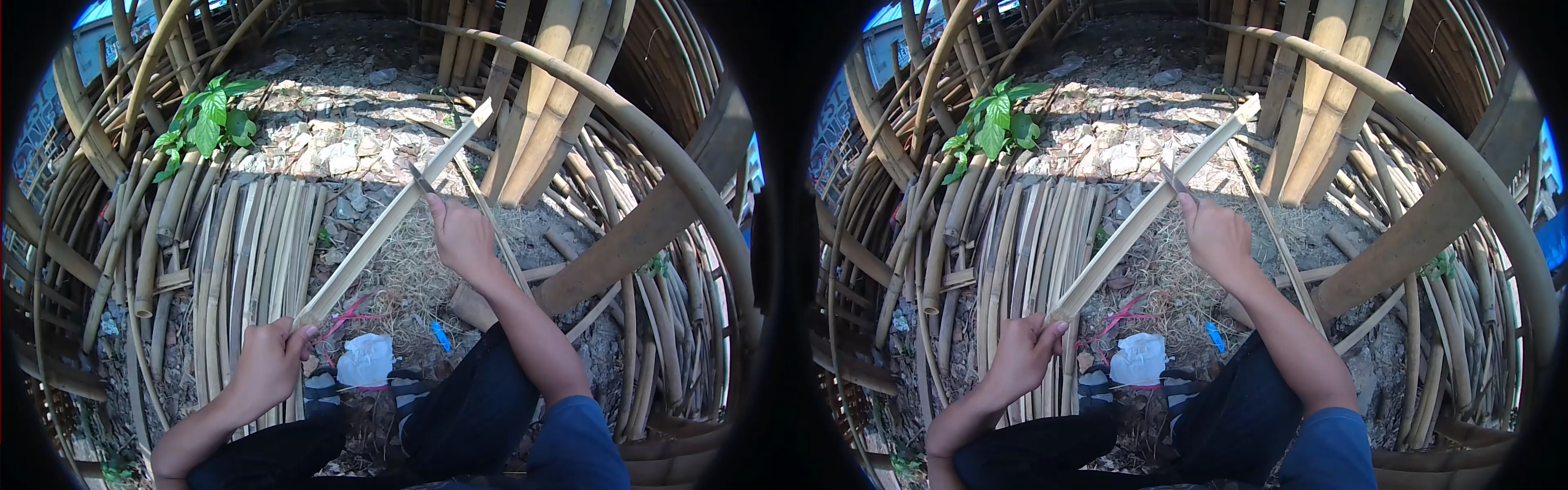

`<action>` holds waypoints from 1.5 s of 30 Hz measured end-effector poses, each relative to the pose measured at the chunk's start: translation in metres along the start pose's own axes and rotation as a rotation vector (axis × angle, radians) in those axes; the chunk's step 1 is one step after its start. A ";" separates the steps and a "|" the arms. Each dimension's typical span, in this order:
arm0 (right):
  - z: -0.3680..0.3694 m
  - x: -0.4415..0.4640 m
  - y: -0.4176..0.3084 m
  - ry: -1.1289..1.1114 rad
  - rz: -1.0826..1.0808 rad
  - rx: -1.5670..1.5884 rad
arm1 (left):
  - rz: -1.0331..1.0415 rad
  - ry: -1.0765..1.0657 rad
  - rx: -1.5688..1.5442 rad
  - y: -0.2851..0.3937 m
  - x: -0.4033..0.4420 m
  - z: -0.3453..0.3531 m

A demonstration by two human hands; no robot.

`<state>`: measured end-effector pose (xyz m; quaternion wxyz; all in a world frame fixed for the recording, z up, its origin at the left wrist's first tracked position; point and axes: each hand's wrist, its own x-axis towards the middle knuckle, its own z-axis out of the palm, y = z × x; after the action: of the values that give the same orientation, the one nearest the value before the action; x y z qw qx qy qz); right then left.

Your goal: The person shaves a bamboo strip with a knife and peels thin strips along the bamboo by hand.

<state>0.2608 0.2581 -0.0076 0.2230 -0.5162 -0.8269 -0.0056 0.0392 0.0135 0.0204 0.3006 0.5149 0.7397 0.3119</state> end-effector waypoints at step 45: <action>0.014 -0.090 -0.095 -0.020 -0.523 0.313 | 0.153 0.009 0.262 -0.003 0.009 0.008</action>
<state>0.2072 0.1401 -0.0326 0.2826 -0.2452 -0.9247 0.0698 0.0408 0.0227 0.0119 0.2026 0.6033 0.7340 0.2371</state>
